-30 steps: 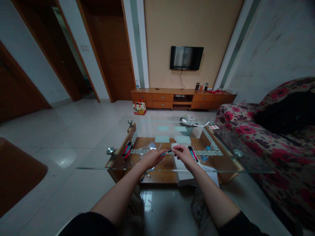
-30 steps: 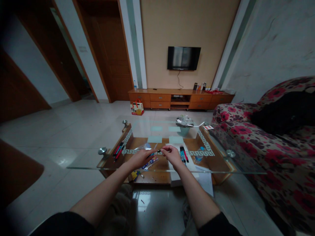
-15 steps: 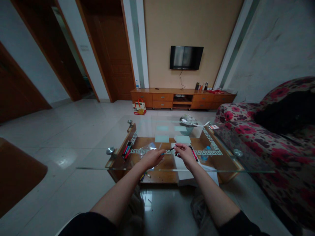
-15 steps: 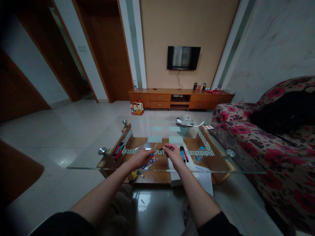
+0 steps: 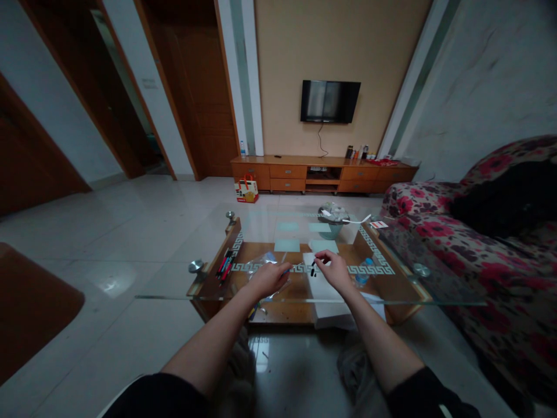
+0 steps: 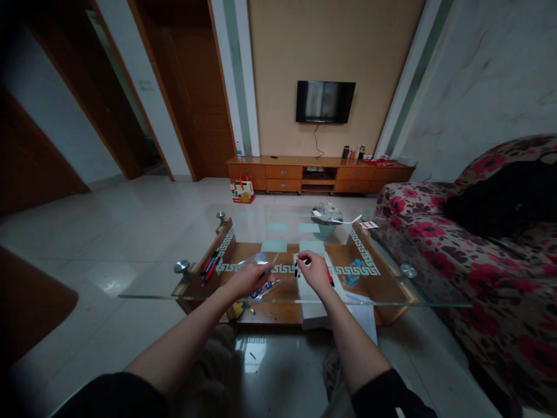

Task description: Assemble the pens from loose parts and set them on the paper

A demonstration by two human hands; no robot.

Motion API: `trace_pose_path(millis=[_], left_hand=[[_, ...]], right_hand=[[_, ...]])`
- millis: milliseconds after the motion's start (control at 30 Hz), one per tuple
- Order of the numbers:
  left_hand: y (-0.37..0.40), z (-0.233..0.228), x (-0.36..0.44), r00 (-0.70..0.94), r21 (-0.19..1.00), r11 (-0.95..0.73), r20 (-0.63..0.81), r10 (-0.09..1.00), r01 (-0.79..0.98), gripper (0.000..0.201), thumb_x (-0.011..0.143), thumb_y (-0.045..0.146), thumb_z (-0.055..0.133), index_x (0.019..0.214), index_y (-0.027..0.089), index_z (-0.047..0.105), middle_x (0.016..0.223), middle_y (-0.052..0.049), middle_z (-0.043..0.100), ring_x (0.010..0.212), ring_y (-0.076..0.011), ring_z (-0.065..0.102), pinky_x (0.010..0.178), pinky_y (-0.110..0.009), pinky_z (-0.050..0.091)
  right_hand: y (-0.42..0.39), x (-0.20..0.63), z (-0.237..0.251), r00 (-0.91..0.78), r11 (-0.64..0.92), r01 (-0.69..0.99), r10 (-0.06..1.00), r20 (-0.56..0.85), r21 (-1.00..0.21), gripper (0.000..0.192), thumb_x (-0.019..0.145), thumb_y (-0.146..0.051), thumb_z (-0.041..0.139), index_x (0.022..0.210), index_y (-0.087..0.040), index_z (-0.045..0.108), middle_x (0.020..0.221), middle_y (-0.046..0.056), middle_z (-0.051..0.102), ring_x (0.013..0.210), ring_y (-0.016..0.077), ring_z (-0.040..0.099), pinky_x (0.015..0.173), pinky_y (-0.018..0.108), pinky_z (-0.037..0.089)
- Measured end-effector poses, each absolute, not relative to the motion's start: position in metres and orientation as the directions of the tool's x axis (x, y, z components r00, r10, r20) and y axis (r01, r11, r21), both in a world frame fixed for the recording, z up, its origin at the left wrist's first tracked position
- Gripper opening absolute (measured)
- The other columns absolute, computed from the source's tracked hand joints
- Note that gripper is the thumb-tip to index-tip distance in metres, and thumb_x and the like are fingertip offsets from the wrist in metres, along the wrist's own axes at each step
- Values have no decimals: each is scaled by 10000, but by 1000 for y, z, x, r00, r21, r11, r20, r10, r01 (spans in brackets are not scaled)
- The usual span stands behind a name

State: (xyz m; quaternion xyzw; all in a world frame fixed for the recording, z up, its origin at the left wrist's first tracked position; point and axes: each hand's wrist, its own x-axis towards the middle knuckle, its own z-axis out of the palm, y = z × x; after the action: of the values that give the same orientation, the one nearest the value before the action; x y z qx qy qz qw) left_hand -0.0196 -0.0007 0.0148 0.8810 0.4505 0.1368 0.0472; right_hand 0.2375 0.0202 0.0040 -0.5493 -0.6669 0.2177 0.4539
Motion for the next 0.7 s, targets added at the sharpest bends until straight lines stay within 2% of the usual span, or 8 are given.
trace_pose_path(millis=[167,333,700], left_hand=[[-3,18,-18,559,171,-590,198,805,789,265,949,356,405,1143,266,561,876,-53,674,821,-203,636,722,-267,437],[-5,22,-17,559,185,-586,178,810,789,253,937,331,434,1148,279,561,906,-44,674,835,-196,632,714,-247,433],[-4,20,-16,592,199,-625,205,780,755,232,936,332,445,1121,276,572,948,-49,675,838,-197,626,717,-253,431]], right_hand=[[18,226,-1,-149,398,643,903,403,-654,161,797,-262,588,903,-210,698,865,42,697,841,203,597,811,340,440],[19,222,-11,-247,435,688,893,377,-581,157,791,-187,601,916,-217,691,894,49,689,922,218,581,855,353,417],[22,225,-21,-273,473,721,865,420,-507,162,825,-187,584,962,-230,659,923,45,678,958,224,565,863,354,398]])
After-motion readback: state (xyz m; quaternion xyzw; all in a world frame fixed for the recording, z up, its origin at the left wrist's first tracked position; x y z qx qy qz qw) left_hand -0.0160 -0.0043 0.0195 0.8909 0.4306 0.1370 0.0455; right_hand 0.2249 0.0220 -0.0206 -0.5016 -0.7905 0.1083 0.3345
